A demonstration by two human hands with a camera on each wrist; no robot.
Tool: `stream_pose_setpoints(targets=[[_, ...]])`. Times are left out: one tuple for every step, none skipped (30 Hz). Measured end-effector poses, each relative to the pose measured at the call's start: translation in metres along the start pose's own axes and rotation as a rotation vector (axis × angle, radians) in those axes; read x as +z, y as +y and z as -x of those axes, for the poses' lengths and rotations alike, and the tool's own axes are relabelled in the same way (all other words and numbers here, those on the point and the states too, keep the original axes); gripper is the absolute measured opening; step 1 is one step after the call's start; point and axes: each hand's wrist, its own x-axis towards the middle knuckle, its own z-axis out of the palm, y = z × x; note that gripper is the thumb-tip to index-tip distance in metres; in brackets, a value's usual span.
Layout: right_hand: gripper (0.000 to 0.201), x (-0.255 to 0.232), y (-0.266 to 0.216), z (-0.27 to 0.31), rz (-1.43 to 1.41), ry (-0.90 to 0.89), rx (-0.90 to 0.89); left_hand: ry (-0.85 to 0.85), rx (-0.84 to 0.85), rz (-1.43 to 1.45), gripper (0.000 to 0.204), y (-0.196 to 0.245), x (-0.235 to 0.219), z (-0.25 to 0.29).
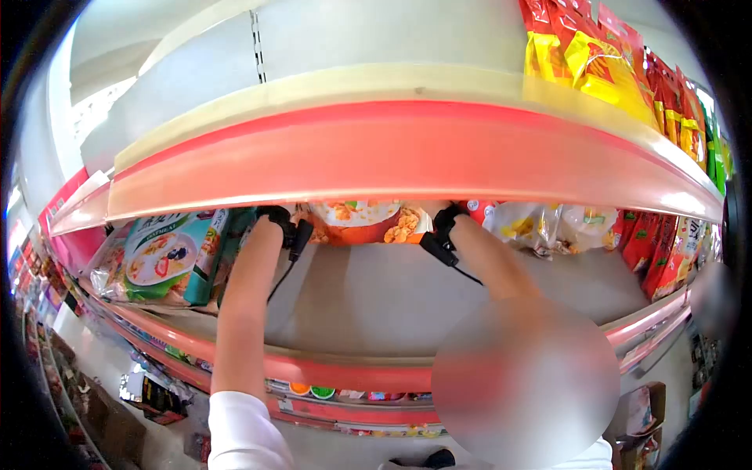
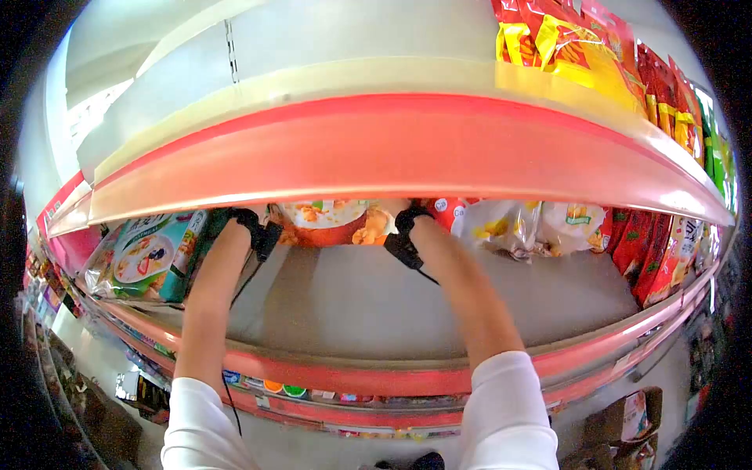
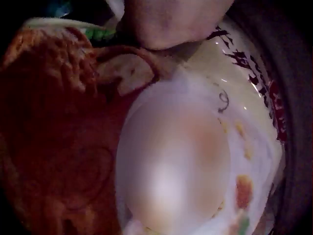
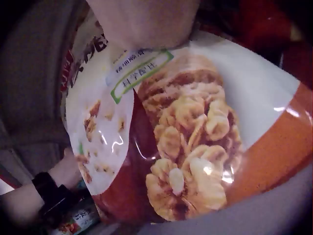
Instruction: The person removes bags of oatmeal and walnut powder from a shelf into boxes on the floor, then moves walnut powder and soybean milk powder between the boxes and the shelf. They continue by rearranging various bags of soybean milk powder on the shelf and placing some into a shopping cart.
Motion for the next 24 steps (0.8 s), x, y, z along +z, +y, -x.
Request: stream_pose_setpoints(targets=[[0.049,-0.001,-0.002,0.004,0.021,0.004,-0.011,0.003,-0.016,-0.044,0.037,0.003,-0.005,0.002],[0.049,-0.002,-0.003,0.004,0.047,0.011,-0.023,0.006,-0.029,-0.083,0.036,0.007,-0.004,0.0],[0.049,-0.003,-0.008,0.003,0.073,0.02,-0.04,0.005,-0.056,-0.151,0.036,0.01,-0.007,-0.001],[0.049,-0.004,-0.013,0.001,0.104,0.032,-0.062,-0.002,-0.087,-0.241,0.036,0.013,-0.012,-0.001],[0.049,-0.004,-0.02,-0.001,0.131,0.042,-0.081,-0.007,-0.119,-0.331,0.036,0.016,-0.015,-0.002],[0.049,-0.006,-0.029,-0.003,0.161,0.047,-0.1,-0.015,-0.15,-0.439,0.036,0.018,-0.019,-0.004],[0.049,-0.01,-0.038,-0.004,0.17,0.027,-0.08,-0.042,-0.171,-0.576,0.036,0.019,-0.023,-0.005],[0.049,-0.017,-0.047,-0.004,0.16,-0.009,-0.033,-0.081,-0.174,-0.698,0.035,0.019,-0.026,-0.002],[0.049,-0.032,-0.058,-0.002,0.097,-0.113,0.096,-0.132,-0.161,-0.781,0.035,0.022,-0.027,0.011],[0.049,-0.048,-0.07,0.001,0.048,-0.21,0.23,-0.139,-0.119,-0.785,0.034,0.068,0.0,0.096],[0.049,-0.076,-0.098,0.004,-0.013,-0.432,0.452,-0.3,-0.184,-0.896,0.035,0.069,-0.01,0.108],[0.049,-0.101,-0.125,0.009,-0.085,-0.648,0.675,-0.465,-0.248,-1.003,0.038,0.068,-0.015,0.113],[0.048,-0.121,-0.145,0.016,-0.091,-0.7,0.654,-0.649,-0.439,-1.033,0.037,0.072,-0.011,0.123],[0.048,-0.138,-0.162,0.026,-0.095,-0.75,0.636,-0.833,-0.637,-1.057,0.036,0.078,-0.003,0.134],[0.048,-0.155,-0.181,0.035,-0.095,-0.799,0.619,-1.019,-0.84,-1.07,0.036,0.076,0.001,0.144],[0.049,-0.174,-0.206,0.044,-0.009,-0.875,0.5,-1.033,-0.622,-1.116,0.034,0.063,-0.007,0.145],[0.05,-0.193,-0.227,0.055,0.086,-0.946,0.386,-1.049,-0.402,-1.139,0.032,0.05,-0.015,0.143],[0.049,-0.212,-0.239,0.073,0.015,-0.927,0.331,-1.135,-0.22,-1.169,0.032,0.046,-0.015,0.15],[0.049,-0.233,-0.248,0.094,-0.04,-0.895,0.284,-1.233,-0.036,-1.169,0.032,0.036,-0.012,0.149],[0.048,-0.251,-0.259,0.121,0.021,-0.819,0.239,-1.278,-0.054,-1.536,0.032,-0.004,-0.022,0.09],[0.047,-0.263,-0.264,0.146,0.092,-0.749,0.201,-1.357,0.007,-1.611,0.033,-0.006,-0.011,0.095],[0.045,-0.277,-0.271,0.162,0.013,-0.799,0.287,-1.411,0.069,-1.644,0.033,0.003,-0.001,0.114],[0.043,-0.29,-0.277,0.179,-0.081,-0.844,0.369,-1.459,0.122,-1.667,0.034,0.009,0.008,0.131],[0.044,-0.301,-0.278,0.2,-0.116,-0.785,0.358,-1.506,0.185,-1.703,0.034,0.017,0.015,0.147]])
